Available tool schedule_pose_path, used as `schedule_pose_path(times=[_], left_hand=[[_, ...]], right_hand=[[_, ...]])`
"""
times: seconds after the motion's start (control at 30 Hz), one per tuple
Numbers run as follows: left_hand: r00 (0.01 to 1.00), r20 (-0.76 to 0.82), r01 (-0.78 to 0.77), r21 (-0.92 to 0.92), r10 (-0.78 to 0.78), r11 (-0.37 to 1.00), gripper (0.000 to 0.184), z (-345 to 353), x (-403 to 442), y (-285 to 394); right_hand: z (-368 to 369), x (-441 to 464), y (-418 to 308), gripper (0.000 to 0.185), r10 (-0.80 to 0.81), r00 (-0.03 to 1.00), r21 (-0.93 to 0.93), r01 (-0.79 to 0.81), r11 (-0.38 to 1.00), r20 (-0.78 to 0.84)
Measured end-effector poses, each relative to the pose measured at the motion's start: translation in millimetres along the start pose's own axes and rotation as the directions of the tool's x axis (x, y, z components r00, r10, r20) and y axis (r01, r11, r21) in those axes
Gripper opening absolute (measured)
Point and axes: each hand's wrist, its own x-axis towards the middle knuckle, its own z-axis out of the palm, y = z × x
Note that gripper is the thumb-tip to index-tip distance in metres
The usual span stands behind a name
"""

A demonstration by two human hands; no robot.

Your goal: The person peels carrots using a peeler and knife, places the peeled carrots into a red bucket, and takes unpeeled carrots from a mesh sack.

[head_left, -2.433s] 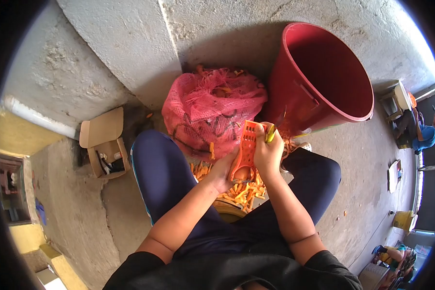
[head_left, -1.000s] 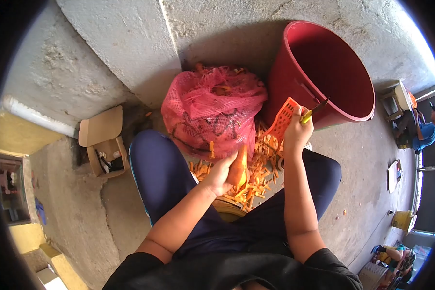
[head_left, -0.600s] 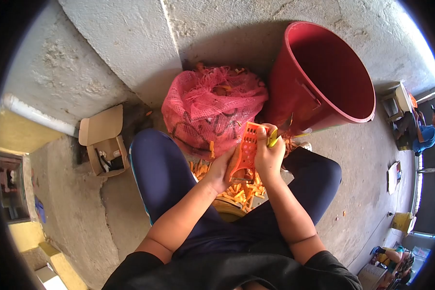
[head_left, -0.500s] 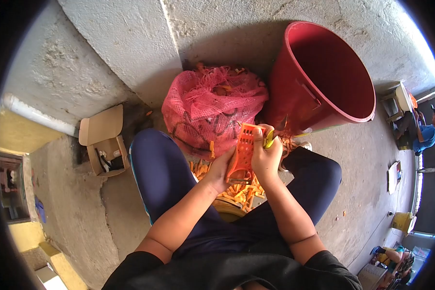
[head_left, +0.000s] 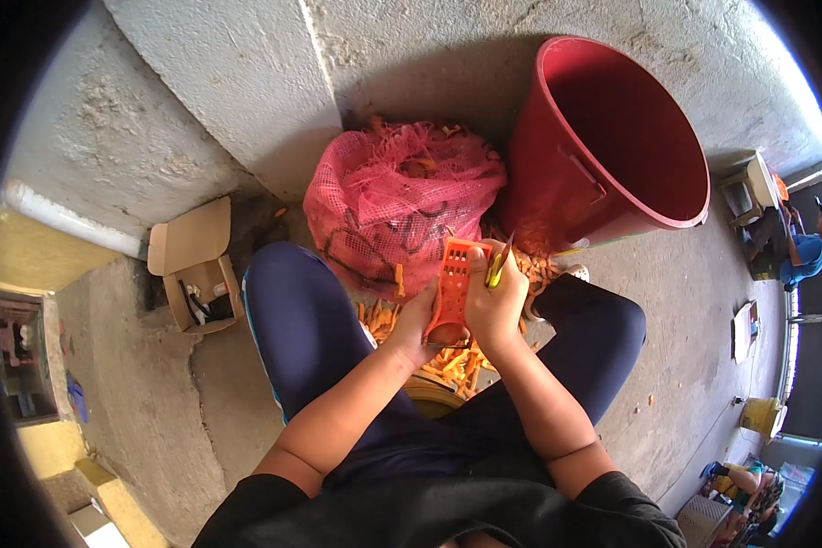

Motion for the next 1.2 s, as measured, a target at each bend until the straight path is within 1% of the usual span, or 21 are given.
schedule_pose_path(times=[0.1,0.2,0.23,0.3,0.33,0.4,0.43,0.47,0.5,0.53,0.57,0.67,0.7,0.73,0.83,0.93,1.0,1.07,1.1,1.17,1.2], left_hand=[[1.000,-0.006,-0.020,-0.070,0.020,0.997,0.037,3,0,-1],[0.999,-0.030,-0.020,0.005,0.021,1.000,0.040,13,-2,2],[0.999,-0.020,-0.045,0.059,0.046,0.997,0.040,20,-4,3],[0.996,0.003,-0.092,0.164,0.093,0.982,0.039,33,-12,3],[0.998,0.037,-0.063,0.170,0.057,0.983,0.038,27,-11,-2],[0.995,0.103,-0.002,0.188,-0.018,0.982,0.037,11,-10,-12],[0.983,0.161,0.068,0.142,-0.090,0.988,0.037,9,-6,-11],[0.985,0.145,0.079,0.130,-0.097,0.988,0.038,10,-7,-12],[0.986,0.130,0.086,0.120,-0.102,0.989,0.038,14,-10,-11],[0.988,0.113,0.090,0.110,-0.102,0.990,0.038,15,-11,-9],[0.996,-0.030,0.082,0.135,-0.078,0.988,0.039,15,-11,-7],[0.983,0.166,0.080,-0.014,-0.077,0.997,0.038,-3,1,-3],[0.992,0.049,0.119,-0.030,-0.118,0.992,0.038,0,-1,-1],[0.994,0.041,0.104,-0.023,-0.103,0.994,0.038,5,-3,1],[0.996,0.018,0.087,-0.029,-0.086,0.996,0.038,12,-3,4],[0.995,0.002,0.102,-0.071,-0.102,0.992,0.038,11,-1,4],[0.996,-0.010,0.088,-0.064,-0.089,0.994,0.039,13,-1,4],[0.992,-0.066,0.101,-0.110,-0.109,0.989,0.037,16,-1,6],[0.988,-0.093,0.106,-0.133,-0.119,0.985,0.037,17,-1,7],[0.996,-0.040,0.075,-0.148,-0.082,0.986,0.035,1,6,2],[0.998,-0.013,0.060,-0.156,-0.063,0.986,0.034,-6,8,1]], right_hand=[[2,2,7,0.015,0.025,0.999,0.007,-0.025,1.000,-0.037],[-3,7,4,0.016,0.091,0.995,0.000,-0.092,0.996,-0.030],[-6,10,2,0.017,0.117,0.993,-0.005,-0.117,0.993,-0.020],[-8,22,15,0.020,0.137,0.983,-0.011,-0.139,0.990,-0.123],[-10,31,23,0.022,0.146,0.974,-0.014,-0.151,0.988,-0.175],[-14,46,36,0.023,0.229,0.950,0.033,-0.227,0.973,-0.211],[-13,50,42,0.023,0.160,0.947,-0.002,-0.167,0.986,-0.279],[-13,56,49,0.024,0.087,0.925,-0.084,-0.126,0.988,-0.370],[-18,62,54,0.024,0.167,0.909,0.000,-0.181,0.983,-0.381],[-22,66,57,0.025,0.247,0.890,0.087,-0.231,0.969,-0.383],[-25,67,54,0.025,0.260,0.898,0.215,-0.193,0.958,-0.356],[-25,56,41,0.025,0.194,0.934,0.146,-0.157,0.977,-0.299],[-23,49,38,0.025,0.253,0.938,0.222,-0.201,0.954,-0.238],[-21,43,33,0.024,0.269,0.945,0.276,-0.213,0.937,-0.185],[-16,25,22,0.022,0.228,0.971,0.231,-0.207,0.951,-0.069],[-8,12,17,0.023,0.143,0.989,0.083,-0.141,0.987,-0.023],[-6,7,11,0.024,0.159,0.986,0.126,-0.164,0.978,0.050],[-7,7,4,0.021,0.103,0.994,0.043,-0.104,0.994,0.042],[-6,8,10,0.023,0.095,0.995,0.056,-0.095,0.994,-0.007],[-5,15,25,0.025,0.082,0.991,0.081,-0.074,0.994,-0.104],[-10,20,20,0.024,0.201,0.974,0.186,-0.179,0.966,-0.102]])
